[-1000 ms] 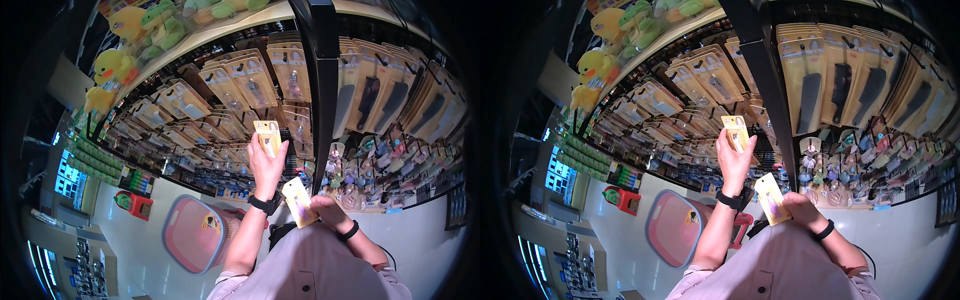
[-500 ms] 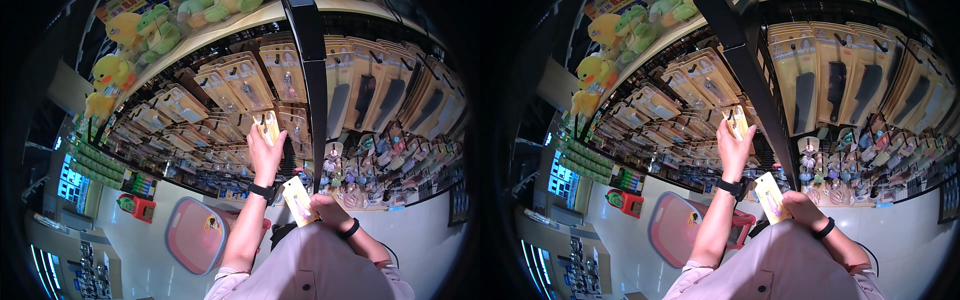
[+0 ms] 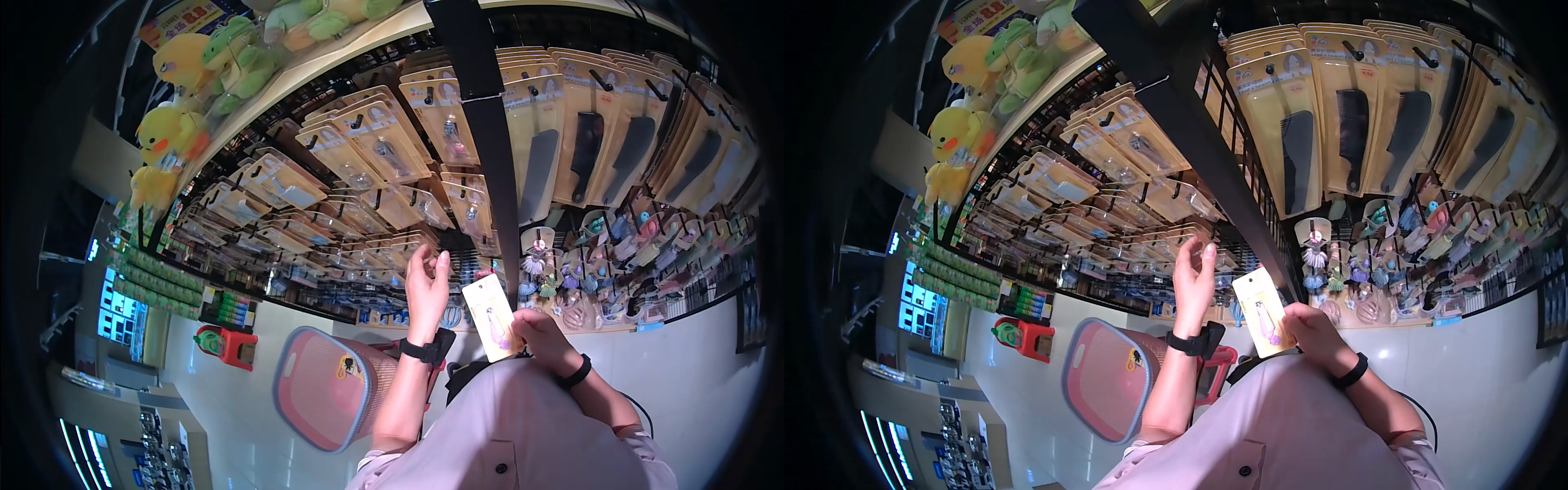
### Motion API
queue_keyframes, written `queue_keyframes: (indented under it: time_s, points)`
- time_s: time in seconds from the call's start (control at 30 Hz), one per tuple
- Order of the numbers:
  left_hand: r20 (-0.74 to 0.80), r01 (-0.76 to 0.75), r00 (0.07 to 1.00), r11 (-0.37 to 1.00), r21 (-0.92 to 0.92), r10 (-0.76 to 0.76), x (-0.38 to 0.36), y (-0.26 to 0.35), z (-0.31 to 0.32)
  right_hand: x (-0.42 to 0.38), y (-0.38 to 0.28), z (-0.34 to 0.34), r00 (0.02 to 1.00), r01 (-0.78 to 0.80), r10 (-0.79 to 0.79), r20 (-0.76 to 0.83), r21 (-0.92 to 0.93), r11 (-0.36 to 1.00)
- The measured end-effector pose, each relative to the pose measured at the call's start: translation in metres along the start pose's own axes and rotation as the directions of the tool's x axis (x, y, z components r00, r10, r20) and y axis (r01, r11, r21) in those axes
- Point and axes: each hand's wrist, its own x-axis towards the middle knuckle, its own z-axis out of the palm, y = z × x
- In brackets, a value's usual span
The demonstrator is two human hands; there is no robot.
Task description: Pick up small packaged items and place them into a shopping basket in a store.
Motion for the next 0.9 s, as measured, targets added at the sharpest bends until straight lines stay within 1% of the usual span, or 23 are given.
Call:
queue_keyframes:
  time_s: [0.03,0.1,0.13,0.17,0.2,0.23,0.27,0.3,0.37,0.47,0.57,0.63,0.7,0.77,0.8,0.9]
  points:
    - [0.041,0.071,0.997,0.996,-0.06,-0.068,-0.011,-0.006,-0.005,0.001,0.0,-0.001,1.0,0.012,-0.012,-0.008,0.0,1.0]
    - [0.117,0.162,0.983,0.959,-0.231,-0.138,-0.033,-0.035,-0.007,0.001,-0.003,0.001,0.999,0.027,-0.026,-0.019,0.011,1.0]
    - [0.184,0.231,0.965,0.94,-0.25,-0.189,-0.046,-0.027,-0.014,0.001,-0.006,0.004,0.999,0.029,-0.028,-0.024,0.022,0.999]
    - [0.261,0.256,0.948,0.92,-0.297,-0.18,-0.058,-0.024,-0.018,0.002,-0.007,0.005,0.999,0.029,-0.029,-0.027,0.031,0.999]
    - [0.343,0.291,0.922,0.904,-0.312,-0.179,-0.069,-0.021,-0.022,0.003,-0.008,0.004,1.0,0.003,-0.003,-0.005,0.016,1.0]
    - [0.421,0.327,0.89,0.888,-0.325,-0.173,-0.078,-0.017,-0.026,0.004,-0.008,0.006,1.0,0.0,0.0,-0.006,0.04,0.999]
    - [0.493,0.33,0.857,0.894,-0.303,-0.149,-0.086,-0.008,-0.032,0.005,-0.008,0.01,1.0,-0.004,0.004,-0.006,0.063,0.998]
    - [0.564,0.353,0.818,0.873,-0.336,-0.114,-0.093,-0.01,-0.034,0.007,-0.007,0.013,1.0,-0.007,0.007,-0.006,0.086,0.996]
    - [0.633,0.358,0.767,0.888,-0.287,-0.104,-0.105,-0.013,-0.037,0.009,-0.009,0.015,1.0,0.002,-0.003,0.025,0.042,0.999]
    - [0.623,0.441,0.773,0.81,-0.388,-0.122,-0.113,-0.008,-0.033,0.013,-0.011,0.023,0.996,0.06,-0.059,0.067,-0.002,0.998]
    - [0.625,0.475,0.769,0.771,-0.424,-0.13,-0.111,0.001,-0.042,0.016,-0.011,0.024,0.99,0.008,-0.013,0.14,0.037,0.999]
    - [0.609,0.482,0.774,0.785,-0.39,-0.173,-0.11,0.005,-0.049,0.016,-0.012,0.028,0.99,0.016,-0.026,0.136,0.071,0.997]
    - [0.576,0.454,0.8,0.796,-0.4,-0.167,-0.103,0.003,-0.053,0.016,-0.015,0.03,0.992,0.007,-0.021,0.126,0.111,0.994]
    - [0.53,0.394,0.84,0.804,-0.446,-0.117,-0.094,-0.007,-0.055,0.014,-0.017,0.031,0.994,-0.022,0.004,0.11,0.159,0.987]
    - [0.468,0.335,0.881,0.791,-0.512,-0.069,-0.086,0.001,-0.054,0.013,-0.019,0.031,0.994,-0.037,0.019,0.111,0.166,0.985]
    - [0.417,0.227,0.908,0.812,-0.538,0.023,-0.056,0.004,-0.06,0.007,-0.023,0.029,0.992,-0.075,0.056,0.113,0.165,0.983]
